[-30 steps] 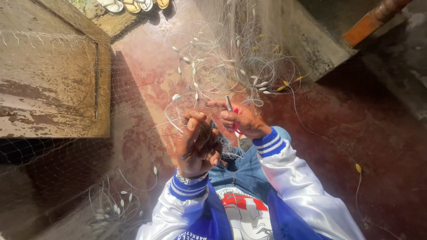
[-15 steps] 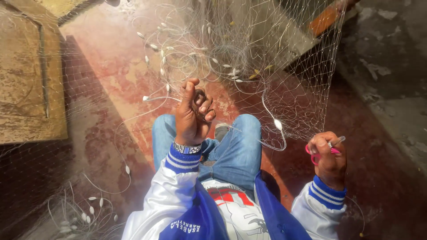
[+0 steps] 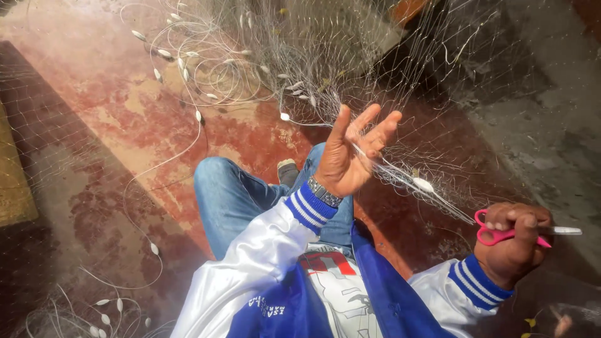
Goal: The person sits on the floor mending a gill net, threading netting twine onto a pink shuttle and working mesh by hand. They pull the netting line taut, tie and tighten knots, and use small pink scissors to trim the twine as they repair the netting.
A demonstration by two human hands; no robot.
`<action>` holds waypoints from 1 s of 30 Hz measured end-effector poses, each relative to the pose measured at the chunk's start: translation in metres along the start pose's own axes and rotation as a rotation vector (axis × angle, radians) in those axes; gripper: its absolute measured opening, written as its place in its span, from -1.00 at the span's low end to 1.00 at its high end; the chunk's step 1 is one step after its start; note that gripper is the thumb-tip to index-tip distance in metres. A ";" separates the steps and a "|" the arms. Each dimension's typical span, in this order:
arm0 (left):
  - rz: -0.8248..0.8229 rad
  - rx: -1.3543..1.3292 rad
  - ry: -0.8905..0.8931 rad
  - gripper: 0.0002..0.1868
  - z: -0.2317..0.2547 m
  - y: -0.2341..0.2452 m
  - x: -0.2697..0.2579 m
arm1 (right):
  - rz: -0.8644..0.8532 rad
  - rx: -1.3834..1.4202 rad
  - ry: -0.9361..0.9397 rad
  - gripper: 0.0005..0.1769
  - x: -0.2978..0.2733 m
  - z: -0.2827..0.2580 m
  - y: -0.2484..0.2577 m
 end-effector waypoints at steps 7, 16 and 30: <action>-0.112 0.190 0.208 -0.28 -0.005 -0.005 0.000 | 0.048 0.024 -0.057 -0.71 0.008 0.007 -0.016; -0.035 0.962 -0.163 -0.68 0.055 -0.072 -0.020 | -0.112 0.111 -0.225 -0.70 0.018 0.035 -0.059; -0.520 0.737 -0.554 -0.90 0.071 -0.103 -0.028 | -0.435 0.254 -0.295 -0.83 -0.005 0.044 -0.116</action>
Point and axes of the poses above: each hand's wrist, its own x-axis towards the middle knuckle, its own y-axis out of the back of the hand, z = x × y, the point moved 3 cm from there along x, towards the middle knuckle, and after that the axes turned 11 degrees about -x, right-handed, at the moved point
